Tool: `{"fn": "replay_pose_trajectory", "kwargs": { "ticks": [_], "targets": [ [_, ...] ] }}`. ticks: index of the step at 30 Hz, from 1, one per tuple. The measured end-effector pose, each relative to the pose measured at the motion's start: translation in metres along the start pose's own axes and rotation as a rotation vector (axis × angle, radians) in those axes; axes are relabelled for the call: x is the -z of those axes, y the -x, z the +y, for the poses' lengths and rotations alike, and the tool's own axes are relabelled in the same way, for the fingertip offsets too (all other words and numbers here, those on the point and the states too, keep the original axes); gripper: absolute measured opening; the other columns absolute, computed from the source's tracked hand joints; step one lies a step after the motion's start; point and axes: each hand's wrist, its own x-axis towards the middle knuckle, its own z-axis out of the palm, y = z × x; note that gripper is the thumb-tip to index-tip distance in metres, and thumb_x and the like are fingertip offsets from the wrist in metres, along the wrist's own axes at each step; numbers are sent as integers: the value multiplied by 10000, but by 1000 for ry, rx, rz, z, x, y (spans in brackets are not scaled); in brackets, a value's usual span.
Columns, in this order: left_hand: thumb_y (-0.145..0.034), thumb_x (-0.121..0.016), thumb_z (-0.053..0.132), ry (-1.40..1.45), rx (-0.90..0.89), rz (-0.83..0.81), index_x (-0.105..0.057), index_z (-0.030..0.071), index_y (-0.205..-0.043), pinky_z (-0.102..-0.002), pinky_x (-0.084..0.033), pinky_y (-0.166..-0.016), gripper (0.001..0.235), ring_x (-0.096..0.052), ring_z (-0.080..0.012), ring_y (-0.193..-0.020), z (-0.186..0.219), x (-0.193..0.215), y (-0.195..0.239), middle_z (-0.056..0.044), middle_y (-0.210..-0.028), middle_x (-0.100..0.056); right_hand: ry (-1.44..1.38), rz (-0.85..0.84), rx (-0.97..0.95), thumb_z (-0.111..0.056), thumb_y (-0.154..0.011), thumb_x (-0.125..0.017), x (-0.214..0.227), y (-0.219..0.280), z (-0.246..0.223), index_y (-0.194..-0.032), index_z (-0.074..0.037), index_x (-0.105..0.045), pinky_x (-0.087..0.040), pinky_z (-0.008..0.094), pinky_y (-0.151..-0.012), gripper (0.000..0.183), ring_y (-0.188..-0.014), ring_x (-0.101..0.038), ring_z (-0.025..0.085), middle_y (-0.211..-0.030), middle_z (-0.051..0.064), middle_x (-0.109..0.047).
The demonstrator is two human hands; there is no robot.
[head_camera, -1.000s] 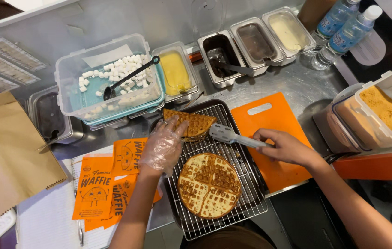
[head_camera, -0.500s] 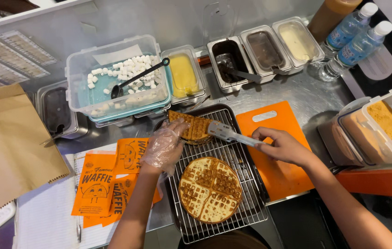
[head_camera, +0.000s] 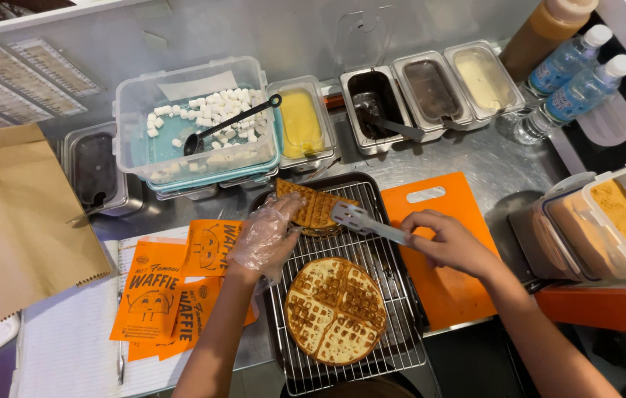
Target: The person assembles waffles by spreading chocolate sauce and adding marshmallows and crumbs. They use a spatula to handle the waffles and a spoon to scoop toppings from containers. The finished waffles are folded and placed into orange paper wrappers.
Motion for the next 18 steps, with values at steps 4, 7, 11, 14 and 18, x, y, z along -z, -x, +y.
{"fn": "replay_pose_trajectory", "kwargs": {
  "ticks": [4,7,11,14,18],
  "targets": [
    [-871,-660,253,11,-10,8,-478,103,-1439,-463,-324,-1179,615,-447,-354,-1406,-2,-3,0,-138,-1549,-454,42,0,-98,-244,-922,-639,19,19,-5,-1026,-114,-690,-511,275,-495,174,-513,-607,111,-890,11,-731],
    [-862,-655,248,24,16,6,-498,121,-1431,-457,-344,-1172,604,-459,-347,-1403,-4,-3,0,-128,-1547,-463,74,-24,-100,-274,-924,-637,17,25,-5,-1052,-126,-680,-513,281,-505,200,-515,-618,111,-843,-10,-687],
    [-862,-649,240,25,-12,27,-503,126,-1433,-462,-352,-1170,600,-472,-348,-1388,-4,-4,-1,-127,-1544,-473,63,-77,-107,-298,-948,-611,8,20,-3,-1091,-139,-665,-526,283,-528,221,-536,-629,109,-821,-3,-663],
    [-875,-654,257,21,35,-5,-509,136,-1426,-467,-346,-1170,582,-469,-338,-1394,-3,-5,-1,-111,-1544,-473,92,-88,-116,-315,-953,-605,6,20,-5,-1092,-151,-664,-540,283,-532,222,-544,-643,110,-822,-2,-663],
    [-876,-643,254,19,3,30,-517,139,-1417,-463,-349,-1172,567,-476,-335,-1387,-7,-6,-1,-102,-1546,-478,217,-130,-198,-314,-946,-593,5,23,-8,-1108,-185,-652,-537,287,-528,215,-520,-665,142,-818,-1,-707]
  ]
}}
